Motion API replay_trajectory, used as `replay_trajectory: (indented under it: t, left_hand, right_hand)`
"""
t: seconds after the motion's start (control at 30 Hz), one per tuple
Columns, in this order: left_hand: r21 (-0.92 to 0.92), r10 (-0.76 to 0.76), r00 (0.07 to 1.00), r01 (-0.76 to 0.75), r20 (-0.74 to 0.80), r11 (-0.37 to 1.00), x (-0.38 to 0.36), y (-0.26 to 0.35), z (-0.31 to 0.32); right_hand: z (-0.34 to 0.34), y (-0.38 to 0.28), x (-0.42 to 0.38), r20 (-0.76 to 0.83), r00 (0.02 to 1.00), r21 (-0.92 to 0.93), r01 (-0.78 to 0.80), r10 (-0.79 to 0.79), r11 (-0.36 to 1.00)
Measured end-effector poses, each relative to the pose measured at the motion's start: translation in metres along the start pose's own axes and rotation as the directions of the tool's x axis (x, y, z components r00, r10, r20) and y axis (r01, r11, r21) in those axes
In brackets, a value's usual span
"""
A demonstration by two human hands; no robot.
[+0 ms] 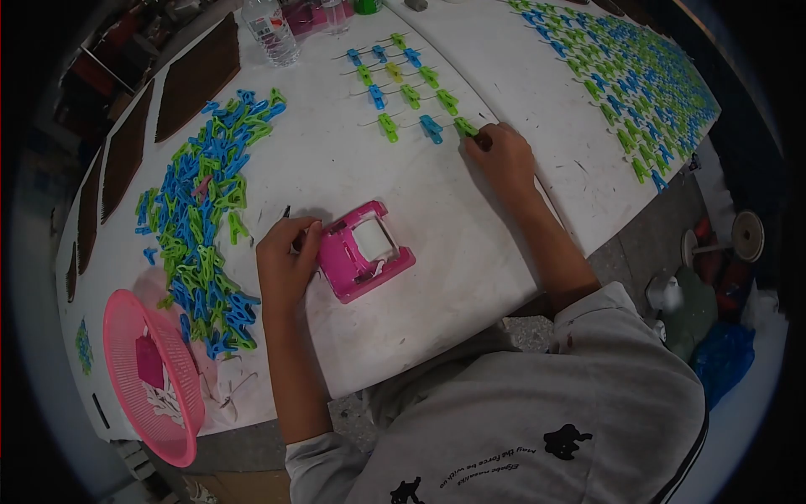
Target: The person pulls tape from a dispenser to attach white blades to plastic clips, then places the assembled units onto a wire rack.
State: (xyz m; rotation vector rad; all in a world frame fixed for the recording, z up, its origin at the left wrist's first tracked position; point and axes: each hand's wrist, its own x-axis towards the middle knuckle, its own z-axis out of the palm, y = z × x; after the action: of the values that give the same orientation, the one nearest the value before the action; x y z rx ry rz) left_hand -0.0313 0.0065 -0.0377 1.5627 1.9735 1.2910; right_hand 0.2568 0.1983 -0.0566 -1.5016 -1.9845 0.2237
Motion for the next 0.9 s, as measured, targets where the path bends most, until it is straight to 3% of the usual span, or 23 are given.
replay_trajectory:
  t: [0.47, 0.67, 0.9]
  left_hand:
    - [-0.033, -0.038, 0.999, 0.039, 0.021, 0.999, -0.001, 0.002, -0.001]
    - [-0.083, -0.108, 0.993, 0.104, -0.039, 0.991, 0.0, -0.001, -0.004]
    - [-0.03, -0.058, 0.993, 0.055, -0.106, 0.998, 0.004, -0.01, -0.021]
  right_hand:
    - [-0.001, -0.002, -0.001, -0.009, 1.0, 0.008, -0.014, 0.014, 1.0]
    - [-0.002, -0.004, -0.001, -0.013, 1.0, 0.004, -0.01, 0.01, 1.0]
    - [-0.007, -0.006, -0.001, 0.044, 0.999, 0.036, -0.013, 0.012, 0.999]
